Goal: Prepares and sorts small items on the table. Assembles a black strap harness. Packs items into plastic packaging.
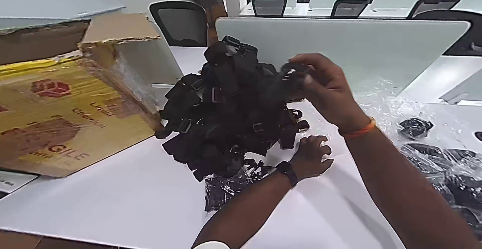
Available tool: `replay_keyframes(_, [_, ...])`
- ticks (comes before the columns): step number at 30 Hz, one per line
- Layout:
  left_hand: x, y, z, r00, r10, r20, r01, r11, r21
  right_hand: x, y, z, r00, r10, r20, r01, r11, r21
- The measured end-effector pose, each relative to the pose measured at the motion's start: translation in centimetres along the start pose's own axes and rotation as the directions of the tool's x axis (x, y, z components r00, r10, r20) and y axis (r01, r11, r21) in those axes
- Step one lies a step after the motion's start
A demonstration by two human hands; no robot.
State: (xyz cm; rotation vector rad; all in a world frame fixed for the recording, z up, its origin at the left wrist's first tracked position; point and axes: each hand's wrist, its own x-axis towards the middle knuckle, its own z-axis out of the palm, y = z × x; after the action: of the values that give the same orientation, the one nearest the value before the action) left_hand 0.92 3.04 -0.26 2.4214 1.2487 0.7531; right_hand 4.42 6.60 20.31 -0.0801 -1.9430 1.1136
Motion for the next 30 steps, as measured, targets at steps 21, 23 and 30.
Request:
replay_keyframes(21, [-0.2, -0.4, 0.2, 0.972, 0.060, -0.227, -0.132, 0.939, -0.317, -22.2, 0.8, -11.2, 0.665, 0.735, 0.134, -0.385, 0.491, -0.781])
replay_keyframes(23, [-0.4, 0.6, 0.5, 0.964, 0.236, -0.125, -0.257, 0.947, -0.193, -20.6, -0.5, -10.5, 0.721, 0.691, 0.055, -0.329, 0.412, -0.850])
replay_keyframes(30, [-3.1, 4.5, 0.3, 0.962, 0.270, 0.031, -0.271, 0.962, 0.040, -13.8, 0.1, -1.1, 0.897, 0.345, 0.275, -0.045, 0.690, -0.722])
